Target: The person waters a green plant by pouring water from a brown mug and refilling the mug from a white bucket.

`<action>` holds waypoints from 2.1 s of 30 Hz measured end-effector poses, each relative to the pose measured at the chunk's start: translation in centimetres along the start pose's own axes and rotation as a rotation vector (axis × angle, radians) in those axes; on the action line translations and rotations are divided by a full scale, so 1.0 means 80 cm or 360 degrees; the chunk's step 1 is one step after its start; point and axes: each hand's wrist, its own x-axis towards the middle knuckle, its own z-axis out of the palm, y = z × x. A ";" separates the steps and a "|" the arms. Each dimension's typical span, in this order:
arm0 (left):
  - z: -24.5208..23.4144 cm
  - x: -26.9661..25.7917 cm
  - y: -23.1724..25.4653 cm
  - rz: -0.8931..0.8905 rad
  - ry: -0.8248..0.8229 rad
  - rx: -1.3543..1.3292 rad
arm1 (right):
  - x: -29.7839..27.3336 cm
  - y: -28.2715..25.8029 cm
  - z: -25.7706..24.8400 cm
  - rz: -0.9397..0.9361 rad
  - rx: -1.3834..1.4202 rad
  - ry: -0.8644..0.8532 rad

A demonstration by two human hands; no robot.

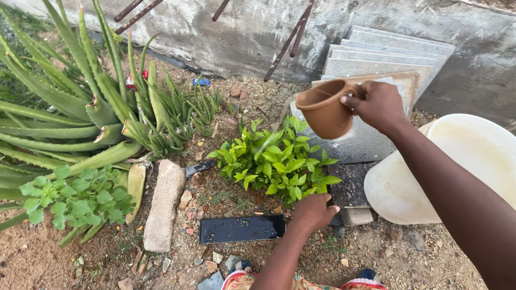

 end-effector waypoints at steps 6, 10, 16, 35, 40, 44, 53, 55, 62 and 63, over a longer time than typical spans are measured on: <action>-0.009 -0.007 0.005 -0.0024 0.0005 -0.0061 | 0.019 -0.059 0.008 -0.0105 0.0150 -0.0051; -0.012 -0.005 0.008 -0.0081 -0.0030 -0.0074 | 0.032 -0.082 0.013 -0.0176 0.0204 -0.0052; -0.010 -0.002 0.009 -0.0141 -0.0056 -0.0086 | 0.041 -0.099 0.011 -0.0242 0.0212 -0.0044; 0.003 0.008 0.005 -0.0089 -0.0021 -0.0023 | 0.034 -0.019 -0.014 -0.0198 -0.0104 0.0053; 0.001 0.006 0.003 -0.0110 -0.0060 -0.0027 | 0.030 0.007 -0.011 -0.0144 -0.0153 0.0030; 0.003 0.007 0.000 -0.0113 -0.0054 -0.0017 | 0.025 0.029 -0.013 -0.0091 -0.0217 -0.0006; 0.004 0.005 -0.008 -0.0125 -0.0040 0.0001 | 0.010 0.063 -0.022 0.0036 -0.0333 -0.0037; 0.004 0.003 -0.008 -0.0114 -0.0032 0.0000 | 0.007 0.068 -0.024 0.0037 -0.0371 -0.0034; -0.014 -0.010 -0.004 -0.0210 -0.0058 0.0024 | -0.010 0.082 -0.025 0.0124 -0.0283 -0.0054; -0.018 -0.011 -0.004 -0.0220 -0.0072 0.0049 | -0.012 0.084 -0.025 0.0127 -0.0286 -0.0054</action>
